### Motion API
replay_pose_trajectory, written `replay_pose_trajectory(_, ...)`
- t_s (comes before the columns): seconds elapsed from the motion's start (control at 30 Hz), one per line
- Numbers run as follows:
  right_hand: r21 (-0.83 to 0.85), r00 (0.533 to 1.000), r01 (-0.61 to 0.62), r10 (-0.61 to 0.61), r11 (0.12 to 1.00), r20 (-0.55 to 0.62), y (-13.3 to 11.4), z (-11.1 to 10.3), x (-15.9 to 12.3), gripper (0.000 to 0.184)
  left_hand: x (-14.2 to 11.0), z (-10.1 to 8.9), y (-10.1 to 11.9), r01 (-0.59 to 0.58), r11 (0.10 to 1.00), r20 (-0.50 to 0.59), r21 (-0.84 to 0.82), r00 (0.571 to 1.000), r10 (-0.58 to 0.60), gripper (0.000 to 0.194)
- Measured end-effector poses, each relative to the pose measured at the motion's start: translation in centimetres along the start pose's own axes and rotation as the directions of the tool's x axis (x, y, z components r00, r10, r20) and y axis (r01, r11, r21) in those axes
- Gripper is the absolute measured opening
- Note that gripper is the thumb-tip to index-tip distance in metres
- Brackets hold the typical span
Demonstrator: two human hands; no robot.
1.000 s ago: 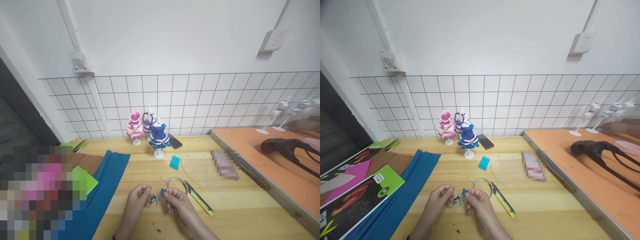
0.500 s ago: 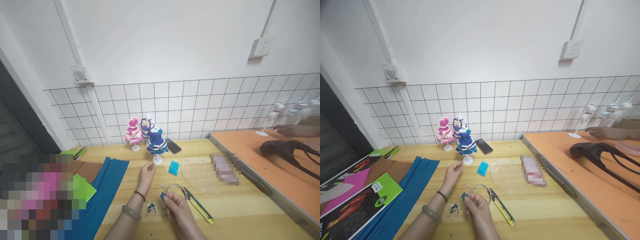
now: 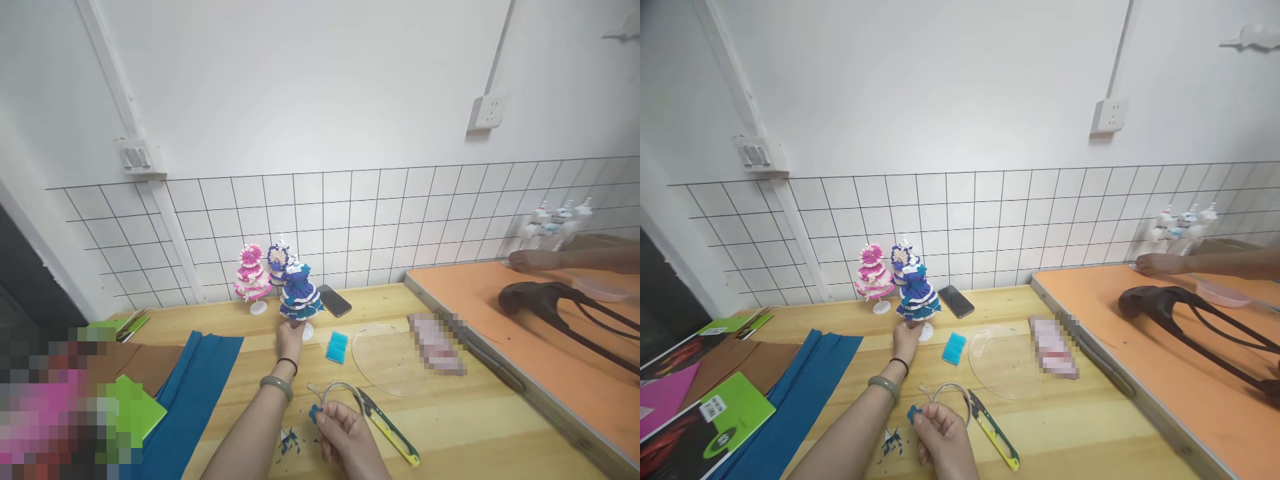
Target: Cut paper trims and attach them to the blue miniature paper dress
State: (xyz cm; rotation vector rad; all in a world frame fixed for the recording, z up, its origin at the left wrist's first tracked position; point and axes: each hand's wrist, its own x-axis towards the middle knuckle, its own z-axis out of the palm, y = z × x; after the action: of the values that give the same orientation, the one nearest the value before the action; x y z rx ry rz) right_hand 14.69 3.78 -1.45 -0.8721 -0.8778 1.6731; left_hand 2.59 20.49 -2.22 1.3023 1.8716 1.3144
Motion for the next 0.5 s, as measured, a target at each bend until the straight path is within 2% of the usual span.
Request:
replay_pose_trajectory(0.13, 0.001, 1.0, 0.009, -0.009, 1.0, 0.003, -0.2, 0.0, 0.0, 0.041, -0.1, -0.8, 0.0, -0.051, 0.998, 0.096, 0.025, 0.994, 0.049, 0.028)
replay_pose_trajectory(0.27, -0.006, 1.0, 0.017, -0.018, 1.0, -0.026, -0.4, 0.0, -0.1, 0.039, -1.0, -2.5, 0.0, -0.084, 0.996, 0.146, 0.04, 0.986, 0.078, 0.028)
replay_pose_trajectory(0.5, -0.035, 0.999, 0.011, -0.013, 0.999, -0.053, -0.5, 0.2, -0.3, 0.04, -4.1, -5.4, 1.1, -0.074, 0.997, 0.22, -0.012, 0.973, 0.075, 0.027)
